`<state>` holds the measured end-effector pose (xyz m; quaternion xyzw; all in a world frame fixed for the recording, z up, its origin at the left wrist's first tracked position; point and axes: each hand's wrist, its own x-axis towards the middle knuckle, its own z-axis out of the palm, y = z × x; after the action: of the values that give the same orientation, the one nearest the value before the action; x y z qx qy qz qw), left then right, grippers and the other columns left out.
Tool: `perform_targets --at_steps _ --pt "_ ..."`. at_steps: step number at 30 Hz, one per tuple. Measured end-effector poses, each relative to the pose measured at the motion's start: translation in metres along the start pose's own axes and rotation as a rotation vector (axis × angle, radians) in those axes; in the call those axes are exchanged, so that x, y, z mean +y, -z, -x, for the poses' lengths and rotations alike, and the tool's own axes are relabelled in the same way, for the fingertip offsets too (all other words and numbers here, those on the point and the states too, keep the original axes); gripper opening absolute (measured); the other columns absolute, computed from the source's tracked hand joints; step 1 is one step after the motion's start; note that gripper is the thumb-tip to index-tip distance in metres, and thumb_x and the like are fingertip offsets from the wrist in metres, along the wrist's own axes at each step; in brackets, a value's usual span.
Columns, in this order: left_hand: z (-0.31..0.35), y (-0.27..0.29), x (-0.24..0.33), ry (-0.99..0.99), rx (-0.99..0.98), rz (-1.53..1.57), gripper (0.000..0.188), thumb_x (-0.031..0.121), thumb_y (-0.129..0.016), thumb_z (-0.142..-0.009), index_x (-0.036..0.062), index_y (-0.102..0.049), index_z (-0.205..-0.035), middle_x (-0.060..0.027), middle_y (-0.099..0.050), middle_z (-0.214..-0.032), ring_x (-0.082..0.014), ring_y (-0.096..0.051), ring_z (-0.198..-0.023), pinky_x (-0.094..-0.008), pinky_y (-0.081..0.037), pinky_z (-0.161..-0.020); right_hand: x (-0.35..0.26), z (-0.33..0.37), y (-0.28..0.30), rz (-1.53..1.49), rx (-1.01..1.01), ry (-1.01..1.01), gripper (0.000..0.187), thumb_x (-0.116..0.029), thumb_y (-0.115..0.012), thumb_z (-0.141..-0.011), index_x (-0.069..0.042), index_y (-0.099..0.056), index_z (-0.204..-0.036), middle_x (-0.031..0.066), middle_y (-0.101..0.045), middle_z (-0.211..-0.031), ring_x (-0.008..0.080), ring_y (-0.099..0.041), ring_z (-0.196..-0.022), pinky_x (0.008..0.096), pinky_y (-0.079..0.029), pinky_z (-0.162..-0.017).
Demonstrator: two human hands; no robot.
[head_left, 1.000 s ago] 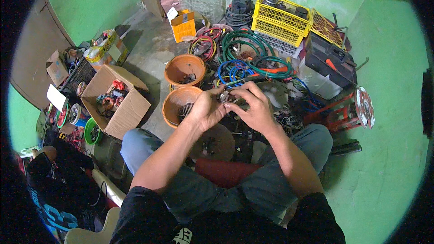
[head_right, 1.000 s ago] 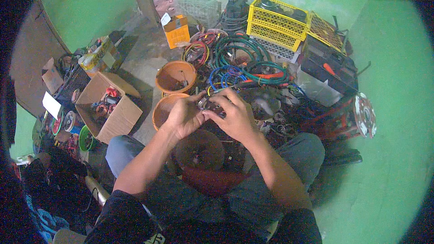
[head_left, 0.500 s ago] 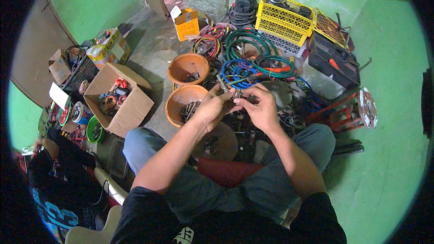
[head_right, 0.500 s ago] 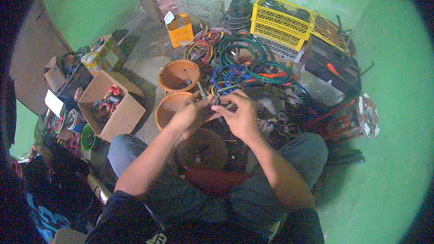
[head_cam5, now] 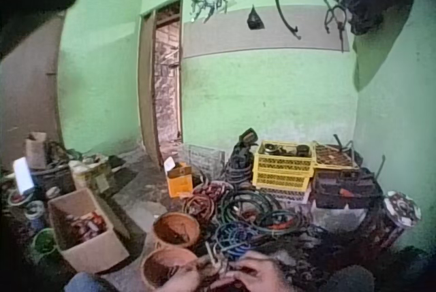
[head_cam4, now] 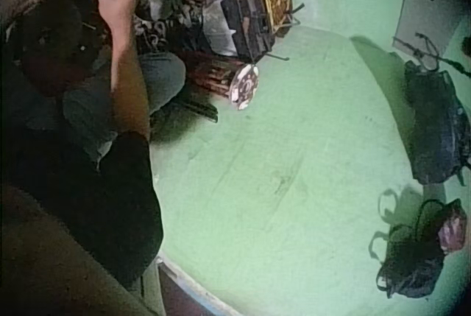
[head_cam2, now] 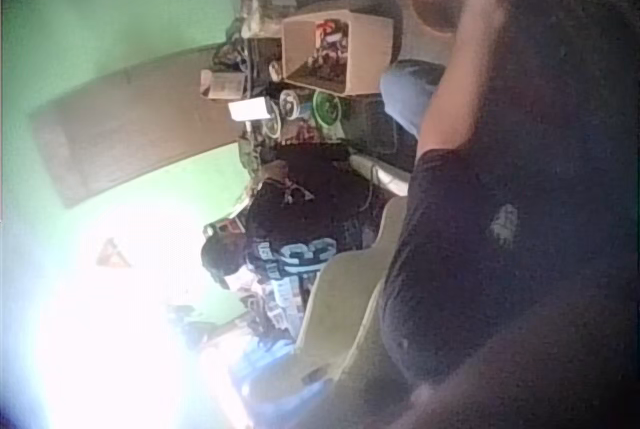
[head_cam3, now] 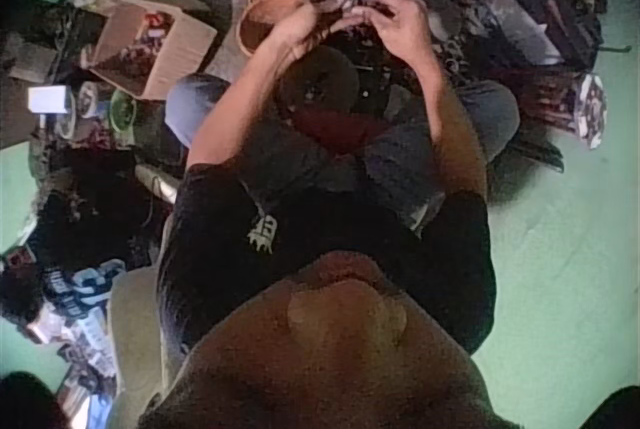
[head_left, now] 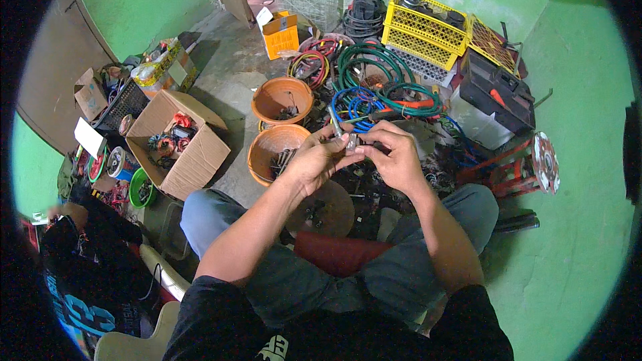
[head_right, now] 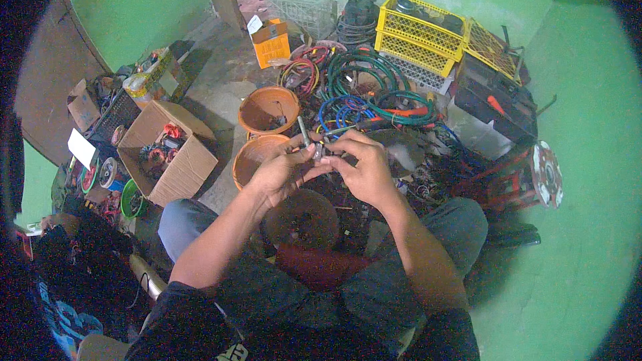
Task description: The person sits on the floor and assembles small metal lock mechanisms by hand. They pick up individual components from a pile, fit them together, and place the assembled units into a brown bowl. The workspace is cluttered with wires and boxes.
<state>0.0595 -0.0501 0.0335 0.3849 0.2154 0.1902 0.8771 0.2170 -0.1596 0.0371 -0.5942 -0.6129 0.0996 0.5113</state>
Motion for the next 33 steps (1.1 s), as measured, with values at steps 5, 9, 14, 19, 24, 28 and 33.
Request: perform_targets --at_steps 5,9,14,19,24,28,33 --pt "0.0 -0.002 0.002 -0.012 -0.014 0.02 0.03 0.011 -0.056 -0.099 0.0029 -0.05 -0.127 -0.0114 -0.062 -0.114 -0.0235 -0.065 -0.105 -0.038 -0.057 -0.095 -0.005 -0.001 0.002 -0.003 0.013 -0.034 0.017 -0.004 -0.075 -0.08 0.003 -0.07 -0.094 0.011 -0.065 -0.087 0.0226 -0.065 -0.078 0.0325 -0.05 -0.071" --pt "-0.001 -0.001 0.004 -0.013 -0.04 -0.013 0.031 0.011 -0.055 -0.099 0.0029 -0.049 -0.129 -0.0115 -0.061 -0.114 -0.0234 -0.065 -0.106 -0.0351 -0.057 -0.095 -0.005 0.0 0.001 0.011 0.036 -0.029 0.016 -0.003 -0.073 -0.081 0.003 -0.07 -0.095 0.0114 -0.065 -0.087 0.0234 -0.065 -0.079 0.0329 -0.051 -0.072" --pt "-0.002 -0.001 0.004 -0.021 -0.043 -0.025 0.032 0.011 -0.056 -0.099 0.0021 -0.049 -0.129 -0.0115 -0.06 -0.116 -0.0232 -0.065 -0.106 -0.0335 -0.057 -0.095 -0.008 0.0 -0.001 0.007 0.066 -0.023 0.014 -0.001 -0.07 -0.082 0.003 -0.07 -0.096 0.0123 -0.066 -0.088 0.0246 -0.065 -0.08 0.0335 -0.051 -0.073" --pt "-0.005 0.001 0.001 -0.047 -0.067 0.007 0.032 0.01 -0.056 -0.099 0.0013 -0.048 -0.129 -0.0131 -0.059 -0.117 -0.0235 -0.064 -0.108 -0.0345 -0.057 -0.096 -0.004 0.001 -0.007 0.008 0.116 -0.02 0.013 0.002 -0.067 -0.084 0.003 -0.07 -0.096 0.013 -0.066 -0.088 0.0256 -0.066 -0.08 0.0337 -0.051 -0.073" --pt "-0.01 -0.002 0.001 -0.074 -0.085 0.025 0.033 0.009 -0.055 -0.099 0.0001 -0.047 -0.13 -0.0139 -0.059 -0.117 -0.0244 -0.064 -0.105 -0.0363 -0.057 -0.097 -0.012 0.001 -0.012 0.02 0.262 -0.051 0.01 0.002 -0.065 -0.086 0.003 -0.07 -0.094 0.0134 -0.066 -0.086 0.0257 -0.066 -0.079 0.034 -0.051 -0.072" --pt "-0.007 -0.007 0.003 -0.057 -0.08 0.027 0.034 0.008 -0.055 -0.099 -0.0007 -0.046 -0.13 -0.0147 -0.06 -0.117 -0.0253 -0.065 -0.105 -0.0377 -0.057 -0.097 -0.008 -0.002 -0.012 0.01 0.298 -0.053 0.007 -0.002 -0.065 -0.087 0.002 -0.069 -0.092 0.0133 -0.067 -0.086 0.0252 -0.066 -0.079 0.0329 -0.05 -0.072" --pt "-0.005 -0.009 0.003 -0.051 -0.096 0.042 0.034 0.009 -0.056 -0.098 -0.0008 -0.046 -0.129 -0.0148 -0.061 -0.116 -0.0259 -0.065 -0.105 -0.0379 -0.057 -0.097 -0.001 0.0 -0.01 -0.116 0.249 -0.145 0.011 -0.008 -0.063 -0.091 0.001 -0.069 -0.092 0.0104 -0.068 -0.086 0.0192 -0.065 -0.078 0.0317 -0.05 -0.073"
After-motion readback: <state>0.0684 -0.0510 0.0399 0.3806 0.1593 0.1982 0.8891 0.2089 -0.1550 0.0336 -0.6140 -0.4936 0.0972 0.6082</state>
